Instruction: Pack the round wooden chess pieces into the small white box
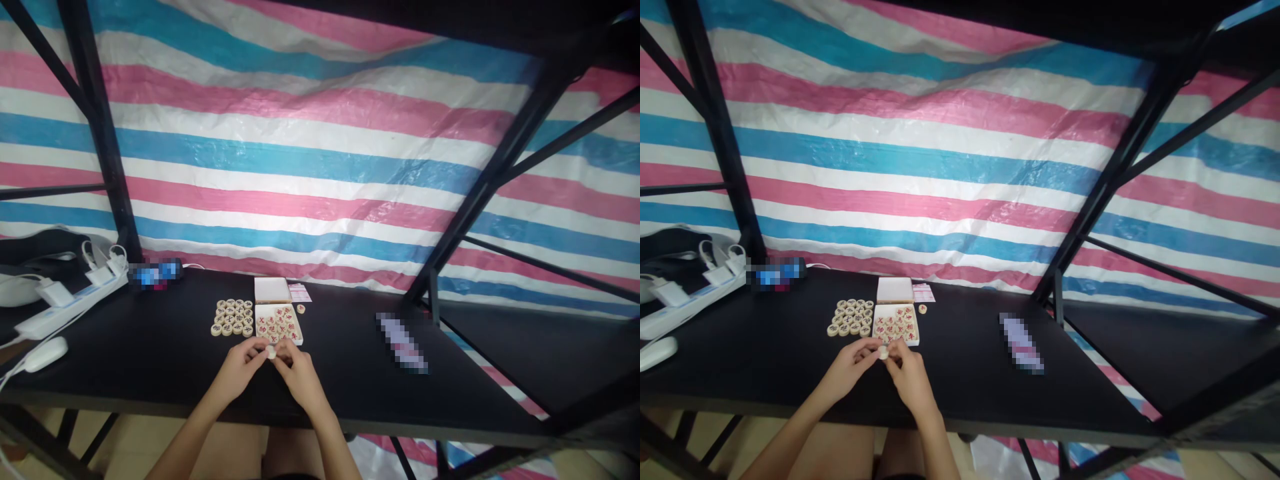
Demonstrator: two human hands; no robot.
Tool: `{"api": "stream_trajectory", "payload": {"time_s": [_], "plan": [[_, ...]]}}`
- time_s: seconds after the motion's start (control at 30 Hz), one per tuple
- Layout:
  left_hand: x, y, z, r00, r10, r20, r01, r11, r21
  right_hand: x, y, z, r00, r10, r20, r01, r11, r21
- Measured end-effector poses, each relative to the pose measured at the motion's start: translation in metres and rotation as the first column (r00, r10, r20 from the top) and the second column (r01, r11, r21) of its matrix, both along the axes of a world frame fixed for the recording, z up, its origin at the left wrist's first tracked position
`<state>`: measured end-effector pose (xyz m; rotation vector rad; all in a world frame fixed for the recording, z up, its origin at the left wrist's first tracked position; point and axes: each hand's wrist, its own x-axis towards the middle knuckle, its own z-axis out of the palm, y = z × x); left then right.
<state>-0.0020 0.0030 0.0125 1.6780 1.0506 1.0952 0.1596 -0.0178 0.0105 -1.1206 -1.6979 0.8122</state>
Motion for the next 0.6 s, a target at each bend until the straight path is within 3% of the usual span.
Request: {"api": "stream_trajectory", "payload": {"time_s": [0.3,0.47,0.6], "plan": [[-0.0007,0.0002,0.0005,1.000,0.015,0.009,-0.016,1.000,0.009,0.0004,0.0019,0.0000,0.999,-0.011,-0.053,0.010,1.000,-0.015],[0.0001,0.0011,0.0008,0.997,0.065,0.052,-0.063,0.997,-0.037,0.0010,0.0035,-0.0012,0.998,-0.058,-0.011,0.059,0.997,0.058],[0.0001,0.0021,-0.0003,0.997,0.036,0.073,-0.032,0.998,-0.058,0.0017,0.0024,-0.0007,0.999,-0.051,-0.004,0.051,0.990,0.135]]}}
